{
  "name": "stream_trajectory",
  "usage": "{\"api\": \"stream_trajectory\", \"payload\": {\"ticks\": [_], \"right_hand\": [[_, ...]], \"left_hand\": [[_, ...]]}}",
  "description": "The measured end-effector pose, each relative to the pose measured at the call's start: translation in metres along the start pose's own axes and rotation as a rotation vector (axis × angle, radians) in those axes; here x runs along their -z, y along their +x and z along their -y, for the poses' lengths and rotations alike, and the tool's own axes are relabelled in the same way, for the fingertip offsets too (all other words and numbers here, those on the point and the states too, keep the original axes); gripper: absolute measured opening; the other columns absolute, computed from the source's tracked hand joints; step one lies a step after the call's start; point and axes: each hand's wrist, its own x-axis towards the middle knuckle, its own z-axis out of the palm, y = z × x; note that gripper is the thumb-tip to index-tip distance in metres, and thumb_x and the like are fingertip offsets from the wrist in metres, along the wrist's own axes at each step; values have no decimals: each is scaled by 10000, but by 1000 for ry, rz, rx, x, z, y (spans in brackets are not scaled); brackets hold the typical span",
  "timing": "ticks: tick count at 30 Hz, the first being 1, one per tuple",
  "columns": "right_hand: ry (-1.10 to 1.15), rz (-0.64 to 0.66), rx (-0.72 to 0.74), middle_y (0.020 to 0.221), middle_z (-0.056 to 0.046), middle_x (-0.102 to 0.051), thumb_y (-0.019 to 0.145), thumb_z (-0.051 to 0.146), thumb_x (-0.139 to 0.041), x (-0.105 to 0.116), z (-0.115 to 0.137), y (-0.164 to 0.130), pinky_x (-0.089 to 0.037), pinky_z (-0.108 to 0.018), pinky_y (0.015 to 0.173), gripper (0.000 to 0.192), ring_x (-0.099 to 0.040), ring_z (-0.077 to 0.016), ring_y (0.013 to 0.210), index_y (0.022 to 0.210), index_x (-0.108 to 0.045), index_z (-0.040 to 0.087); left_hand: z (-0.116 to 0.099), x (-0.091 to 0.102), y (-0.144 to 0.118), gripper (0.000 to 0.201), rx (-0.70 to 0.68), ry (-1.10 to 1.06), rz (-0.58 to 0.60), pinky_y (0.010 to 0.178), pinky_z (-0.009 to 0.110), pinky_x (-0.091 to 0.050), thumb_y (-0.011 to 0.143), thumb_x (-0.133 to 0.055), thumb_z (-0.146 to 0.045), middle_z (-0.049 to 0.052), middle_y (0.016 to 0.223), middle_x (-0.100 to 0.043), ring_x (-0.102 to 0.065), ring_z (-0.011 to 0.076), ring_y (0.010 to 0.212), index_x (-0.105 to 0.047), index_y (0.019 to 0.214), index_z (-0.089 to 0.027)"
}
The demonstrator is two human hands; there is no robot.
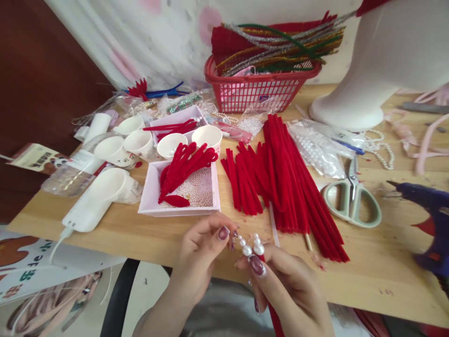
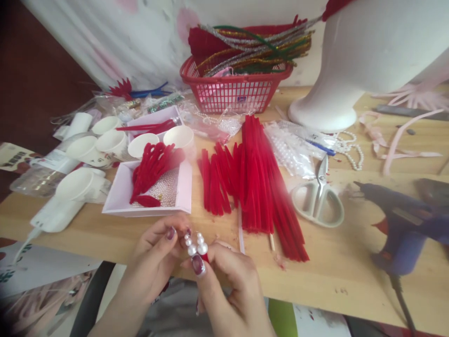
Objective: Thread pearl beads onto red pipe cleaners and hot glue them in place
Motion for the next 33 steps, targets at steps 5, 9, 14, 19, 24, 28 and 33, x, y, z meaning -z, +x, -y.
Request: {"api": "stream_trajectory", "payload": {"ticks": [5,9,14,19,24,28,33], "right_hand": [[25,-20,-18,553,56,-494,986,541,-656,-2,2,-1,-323,-230,480,340,-451,-93,473,841,-831,289],[29,-30,-78,557,50,-486,960,589,-665,-4,4,-2,-330,-240,491,397,-450,-99,476,818,-823,254],[13,-34,-118,501,58,-468,962,615,-641,-7,2,-2,-331,-247,518,454,-412,-108,473,769,-781,228],[-50,-78,-90,473,55,-488,962,612,-641,-6,0,-2,-356,-257,518,457,-420,-110,455,781,-783,217],[40,-264,-86,525,50,-560,908,561,-748,-4,2,4,-420,-211,527,329,-523,-106,497,841,-811,245],[77,-342,-23,600,41,-686,900,515,-778,-3,5,13,-499,-214,672,231,-632,-133,631,879,-827,290],[63,-346,24,655,14,-778,870,473,-815,2,7,17,-518,-246,717,205,-701,-168,677,869,-852,271]], "left_hand": [[2,3,2,136,-127,52,56,709,236,-479,866,-826,-372,3,830,-662,-592,131,753,-813,802,-253],[4,8,-1,90,-310,260,41,784,249,-510,926,-765,-297,19,904,-664,-633,163,878,-830,863,-290],[1,9,-6,157,-442,383,-5,784,250,-517,962,-714,-294,20,1012,-691,-637,166,890,-820,1060,-355],[-3,8,-13,196,-562,563,25,706,237,-462,1031,-588,-275,2,848,-648,-576,149,767,-770,961,-296],[-16,14,-22,353,-497,722,147,525,259,-341,1017,-527,-217,-22,611,-488,-460,126,535,-506,665,-221],[-26,18,-24,520,-477,756,17,498,280,-320,1034,-494,-264,-17,519,-442,-440,126,469,-464,517,-214],[-21,14,-25,88,-547,638,-176,722,279,-543,870,-773,-276,17,871,-798,-679,175,681,-840,914,-312]]}}
